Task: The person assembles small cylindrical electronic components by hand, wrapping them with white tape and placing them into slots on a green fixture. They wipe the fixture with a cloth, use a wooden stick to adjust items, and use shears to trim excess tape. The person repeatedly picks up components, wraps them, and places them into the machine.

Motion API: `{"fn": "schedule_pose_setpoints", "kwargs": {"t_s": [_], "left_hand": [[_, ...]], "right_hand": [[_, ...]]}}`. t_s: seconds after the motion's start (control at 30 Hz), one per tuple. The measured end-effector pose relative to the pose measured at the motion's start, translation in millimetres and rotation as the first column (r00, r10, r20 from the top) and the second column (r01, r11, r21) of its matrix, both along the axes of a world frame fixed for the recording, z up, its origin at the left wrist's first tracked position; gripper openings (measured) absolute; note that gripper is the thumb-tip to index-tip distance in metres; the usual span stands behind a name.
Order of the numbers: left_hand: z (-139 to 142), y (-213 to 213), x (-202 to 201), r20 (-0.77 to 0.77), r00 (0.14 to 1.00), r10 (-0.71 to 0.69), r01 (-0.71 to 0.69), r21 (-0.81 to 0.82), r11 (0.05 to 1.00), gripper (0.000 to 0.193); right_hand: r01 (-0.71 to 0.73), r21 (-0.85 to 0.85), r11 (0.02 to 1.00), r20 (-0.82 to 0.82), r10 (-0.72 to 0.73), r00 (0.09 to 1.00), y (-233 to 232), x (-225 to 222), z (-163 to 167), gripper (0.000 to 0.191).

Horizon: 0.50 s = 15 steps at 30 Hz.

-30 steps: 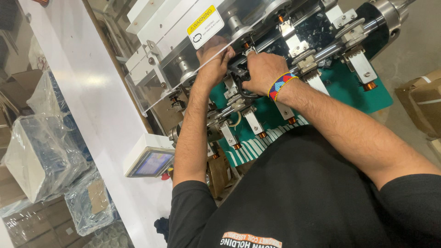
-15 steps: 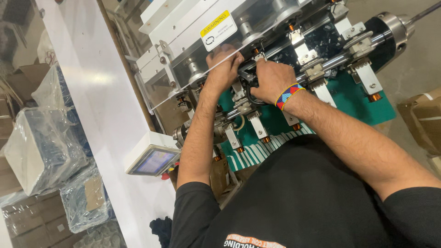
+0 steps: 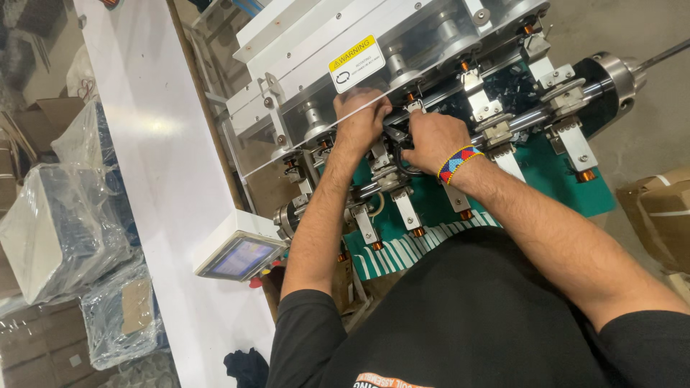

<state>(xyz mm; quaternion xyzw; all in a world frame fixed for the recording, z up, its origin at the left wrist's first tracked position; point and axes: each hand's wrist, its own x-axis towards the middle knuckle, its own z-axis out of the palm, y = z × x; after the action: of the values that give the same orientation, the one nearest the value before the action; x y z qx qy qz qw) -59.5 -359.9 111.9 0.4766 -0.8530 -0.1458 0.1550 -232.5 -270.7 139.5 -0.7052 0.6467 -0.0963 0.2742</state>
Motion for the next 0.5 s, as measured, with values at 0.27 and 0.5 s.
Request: {"fn": "schedule_pose_setpoints", "kwargs": {"t_s": [0.27,0.5], "left_hand": [[-5.2,22.9,-3.7,-0.19,0.982,-0.015,-0.029,-0.225,0.974,0.007],[0.1,60.1,-14.4,-0.212,0.977,-0.023,-0.059,-0.37,0.927,0.011]], "right_hand": [[0.026,-0.04,0.999,0.092,-0.022,0.995,59.8,-47.6,31.4,0.042],[0.075,0.418,0.905,0.138,-0.145,0.98,125.4,-121.9,15.9,0.042]]}}
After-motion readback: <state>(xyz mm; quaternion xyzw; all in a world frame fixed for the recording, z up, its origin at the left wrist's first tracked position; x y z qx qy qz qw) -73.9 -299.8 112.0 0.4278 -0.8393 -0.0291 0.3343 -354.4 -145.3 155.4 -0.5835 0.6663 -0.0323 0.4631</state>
